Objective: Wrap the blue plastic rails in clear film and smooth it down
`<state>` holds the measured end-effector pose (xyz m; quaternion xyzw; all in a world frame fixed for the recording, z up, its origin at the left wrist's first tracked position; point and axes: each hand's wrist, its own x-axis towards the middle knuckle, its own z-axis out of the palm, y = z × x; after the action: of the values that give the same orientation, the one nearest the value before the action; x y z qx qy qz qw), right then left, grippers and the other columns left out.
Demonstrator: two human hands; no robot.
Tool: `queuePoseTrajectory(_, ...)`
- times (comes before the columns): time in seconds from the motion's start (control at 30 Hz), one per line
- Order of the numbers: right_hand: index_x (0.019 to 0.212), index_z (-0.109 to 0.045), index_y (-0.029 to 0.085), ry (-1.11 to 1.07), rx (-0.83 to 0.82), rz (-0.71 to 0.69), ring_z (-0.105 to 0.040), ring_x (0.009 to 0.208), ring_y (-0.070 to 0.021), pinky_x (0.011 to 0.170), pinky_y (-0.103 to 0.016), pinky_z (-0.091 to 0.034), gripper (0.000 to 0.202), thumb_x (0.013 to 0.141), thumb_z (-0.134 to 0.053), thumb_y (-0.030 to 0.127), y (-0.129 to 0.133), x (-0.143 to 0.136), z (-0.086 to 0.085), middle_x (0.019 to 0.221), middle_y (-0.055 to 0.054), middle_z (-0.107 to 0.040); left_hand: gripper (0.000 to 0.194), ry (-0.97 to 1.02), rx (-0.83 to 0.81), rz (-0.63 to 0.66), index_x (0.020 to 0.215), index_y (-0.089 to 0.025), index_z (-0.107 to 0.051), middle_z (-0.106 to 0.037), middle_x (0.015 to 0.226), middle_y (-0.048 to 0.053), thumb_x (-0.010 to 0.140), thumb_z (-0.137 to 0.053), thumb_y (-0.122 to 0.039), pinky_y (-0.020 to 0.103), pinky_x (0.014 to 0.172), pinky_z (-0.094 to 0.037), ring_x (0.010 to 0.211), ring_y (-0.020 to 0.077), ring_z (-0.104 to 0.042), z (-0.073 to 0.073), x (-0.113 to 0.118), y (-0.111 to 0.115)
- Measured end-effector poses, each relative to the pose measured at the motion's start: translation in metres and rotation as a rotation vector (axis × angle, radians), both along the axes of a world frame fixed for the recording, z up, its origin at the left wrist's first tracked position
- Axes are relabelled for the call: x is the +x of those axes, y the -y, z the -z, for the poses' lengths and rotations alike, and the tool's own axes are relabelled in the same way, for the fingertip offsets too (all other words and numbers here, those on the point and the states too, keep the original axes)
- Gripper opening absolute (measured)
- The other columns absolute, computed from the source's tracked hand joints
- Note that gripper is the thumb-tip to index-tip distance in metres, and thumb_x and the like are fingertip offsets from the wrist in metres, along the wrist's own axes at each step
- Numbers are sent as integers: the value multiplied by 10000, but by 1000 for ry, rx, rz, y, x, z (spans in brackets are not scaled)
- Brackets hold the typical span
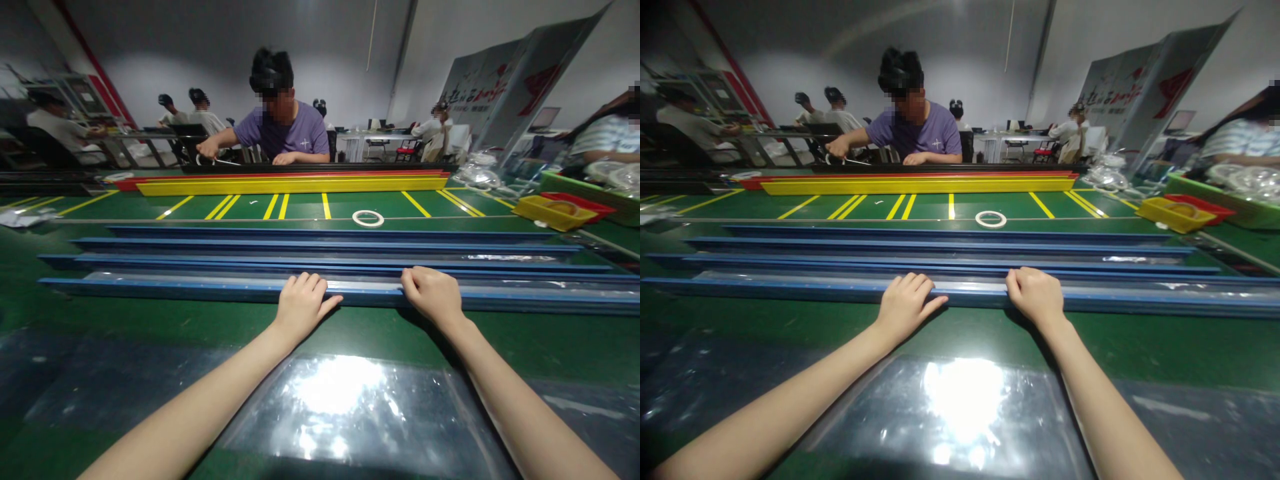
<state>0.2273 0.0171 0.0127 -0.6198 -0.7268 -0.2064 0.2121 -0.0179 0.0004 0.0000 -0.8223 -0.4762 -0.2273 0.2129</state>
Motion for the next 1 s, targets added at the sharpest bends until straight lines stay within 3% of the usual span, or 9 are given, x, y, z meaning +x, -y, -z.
queuePoseTrajectory(0.13, 471, -534, 159, -1, -9, 7, -478, 501, -95, 462, -226, -185, 431, 812, -320, 315, 0, 0, 0, 539, -32, -577, 391, -8, 23, -3, 649, -168, -531, -554, 637, 22, 830, -396, -487, 294, 592, -253, 651, 163, -480, 0, 0, 0)
queuePoseTrajectory(1.0, 482, -541, 162, -3, -30, 21, -490, 509, -104, 464, -229, -190, 432, 811, -316, 327, 1, 0, -1, 544, -39, -584, 391, -12, 37, -8, 637, -167, -521, -550, 611, 23, 825, -405, -490, 293, 589, -256, 627, 163, -488, -1, 1, 0)
